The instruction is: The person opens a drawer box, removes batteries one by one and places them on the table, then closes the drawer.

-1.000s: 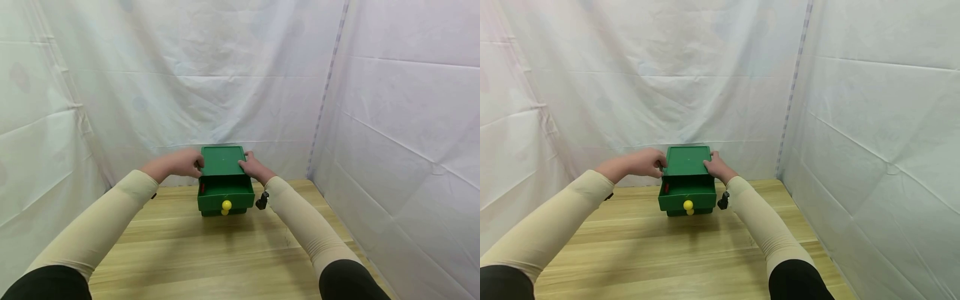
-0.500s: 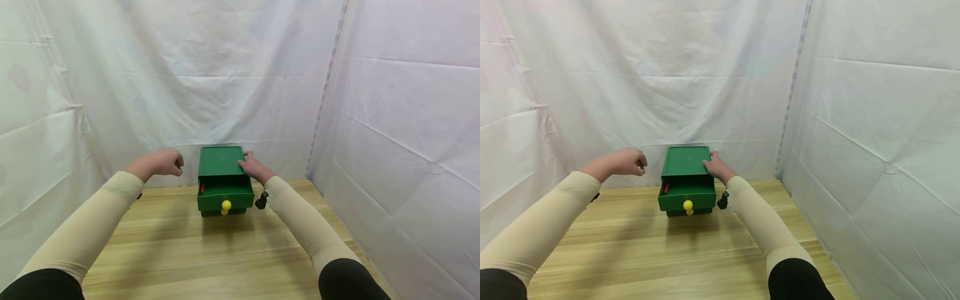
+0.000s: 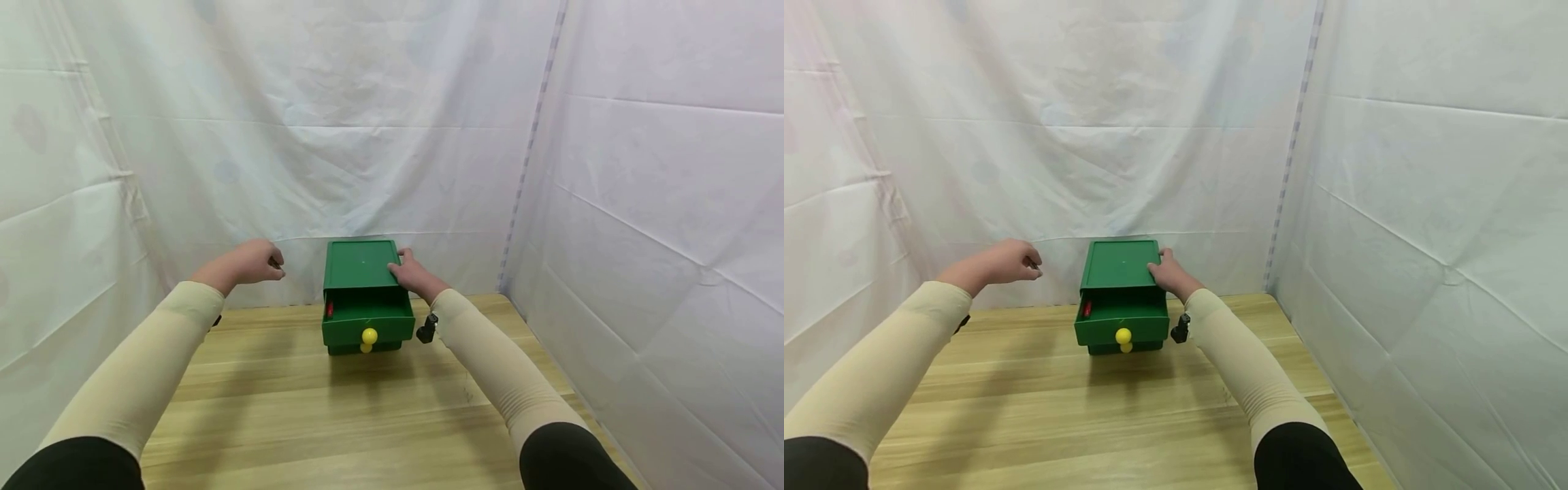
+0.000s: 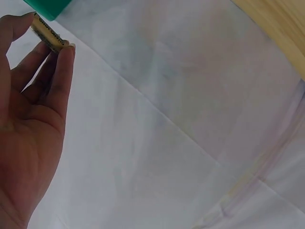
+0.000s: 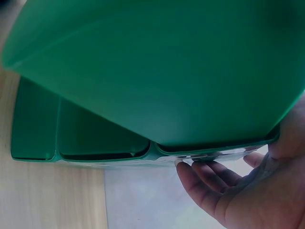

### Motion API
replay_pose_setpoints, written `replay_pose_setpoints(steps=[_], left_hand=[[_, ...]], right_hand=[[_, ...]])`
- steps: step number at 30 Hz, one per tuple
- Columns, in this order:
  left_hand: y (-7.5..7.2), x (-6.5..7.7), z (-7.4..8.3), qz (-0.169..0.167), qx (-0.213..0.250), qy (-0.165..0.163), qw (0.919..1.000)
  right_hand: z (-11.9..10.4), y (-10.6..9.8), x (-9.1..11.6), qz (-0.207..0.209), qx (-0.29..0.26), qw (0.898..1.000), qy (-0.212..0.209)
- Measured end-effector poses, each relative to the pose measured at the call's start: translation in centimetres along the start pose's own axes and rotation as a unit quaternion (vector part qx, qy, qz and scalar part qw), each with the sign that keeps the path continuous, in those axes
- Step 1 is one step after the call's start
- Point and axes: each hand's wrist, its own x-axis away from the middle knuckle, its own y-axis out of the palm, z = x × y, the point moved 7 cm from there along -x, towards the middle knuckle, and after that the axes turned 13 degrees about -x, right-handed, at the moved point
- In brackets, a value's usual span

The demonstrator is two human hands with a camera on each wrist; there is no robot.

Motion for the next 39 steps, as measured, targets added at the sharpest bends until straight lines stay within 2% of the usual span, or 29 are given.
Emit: replay_pose_setpoints(steps=[8, 16, 24, 31, 39], left_hand=[[0.3, -0.1, -1.7, 0.01, 0.013, -0.031, 0.9994], [-0.1, -0.1, -2.4, 0.02, 0.015, -0.061, 0.9978], [-0.2, -0.2, -3.1, 0.026, 0.007, -0.106, 0.994], [0.2, 0.1, -3.1, 0.02, 0.003, -0.117, 0.993], [0.5, 0.1, -3.5, 0.035, 0.009, -0.131, 0.9907]], right_hand=[[0.1, 0.1, -0.2, 0.0, 0.004, 1.0, -0.002], [0.2, 0.0, -0.2, 0.002, -0.002, 1.0, -0.003], [0.1, 0.0, -0.2, 0.002, -0.003, 1.0, 0.0], [0.0, 0.0, -0.1, 0.004, -0.004, 1.0, 0.002], [-0.1, 0.1, 0.0, 0.001, -0.004, 1.0, 0.0]])
